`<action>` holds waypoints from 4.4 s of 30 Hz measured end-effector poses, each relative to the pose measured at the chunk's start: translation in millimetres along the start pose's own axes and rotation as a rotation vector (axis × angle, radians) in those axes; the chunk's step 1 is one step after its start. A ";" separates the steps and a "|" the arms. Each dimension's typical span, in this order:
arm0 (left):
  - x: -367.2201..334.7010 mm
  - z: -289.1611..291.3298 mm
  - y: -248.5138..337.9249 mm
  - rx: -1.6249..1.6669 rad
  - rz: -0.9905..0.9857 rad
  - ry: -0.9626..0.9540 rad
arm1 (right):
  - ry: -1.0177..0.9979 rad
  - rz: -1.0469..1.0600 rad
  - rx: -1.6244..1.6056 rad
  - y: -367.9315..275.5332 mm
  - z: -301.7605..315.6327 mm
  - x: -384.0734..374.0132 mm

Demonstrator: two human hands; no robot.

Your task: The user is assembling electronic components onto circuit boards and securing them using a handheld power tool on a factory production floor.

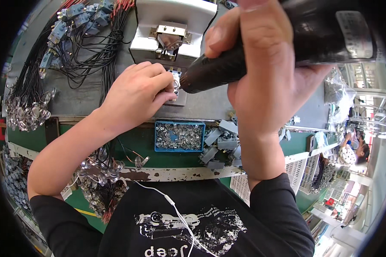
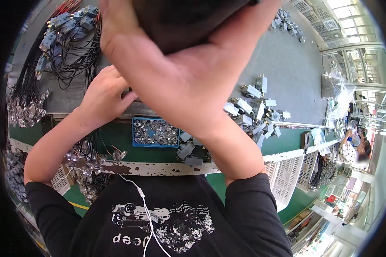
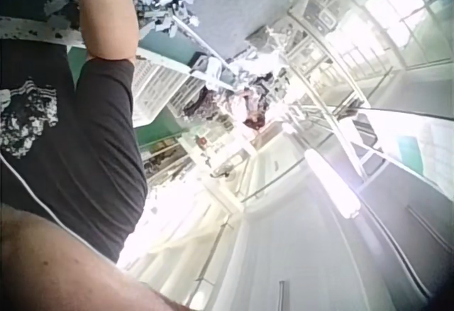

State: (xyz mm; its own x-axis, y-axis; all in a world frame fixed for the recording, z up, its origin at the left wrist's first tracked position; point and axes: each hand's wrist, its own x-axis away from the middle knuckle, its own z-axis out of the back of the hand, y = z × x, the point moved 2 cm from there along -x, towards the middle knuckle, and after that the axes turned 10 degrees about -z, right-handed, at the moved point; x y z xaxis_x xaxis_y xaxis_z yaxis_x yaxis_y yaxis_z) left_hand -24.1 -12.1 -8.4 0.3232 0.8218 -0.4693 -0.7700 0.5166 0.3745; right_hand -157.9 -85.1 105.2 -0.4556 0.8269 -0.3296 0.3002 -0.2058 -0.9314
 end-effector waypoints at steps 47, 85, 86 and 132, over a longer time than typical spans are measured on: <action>6.9 -7.4 -3.9 0.078 0.082 -0.038 | -0.257 -0.045 -0.054 19.6 -0.3 -2.4; 2.5 0.3 -12.1 0.071 0.036 -0.234 | -0.311 0.168 0.094 38.4 17.2 -12.8; -0.7 4.4 -12.4 0.076 0.021 -0.245 | -0.272 0.089 0.044 32.8 30.2 -8.9; 44.9 80.7 13.7 -0.094 0.047 -0.696 | -0.656 0.495 1.019 106.4 37.8 38.6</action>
State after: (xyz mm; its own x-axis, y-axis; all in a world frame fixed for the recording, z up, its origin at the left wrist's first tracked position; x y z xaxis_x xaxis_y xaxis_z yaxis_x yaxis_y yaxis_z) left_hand 24.3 51.2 40.3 0.5416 0.8216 0.1780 -0.8257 0.4800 0.2965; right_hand -175.2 -94.9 -12.4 -0.8881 0.2023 -0.4127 -0.0807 -0.9526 -0.2933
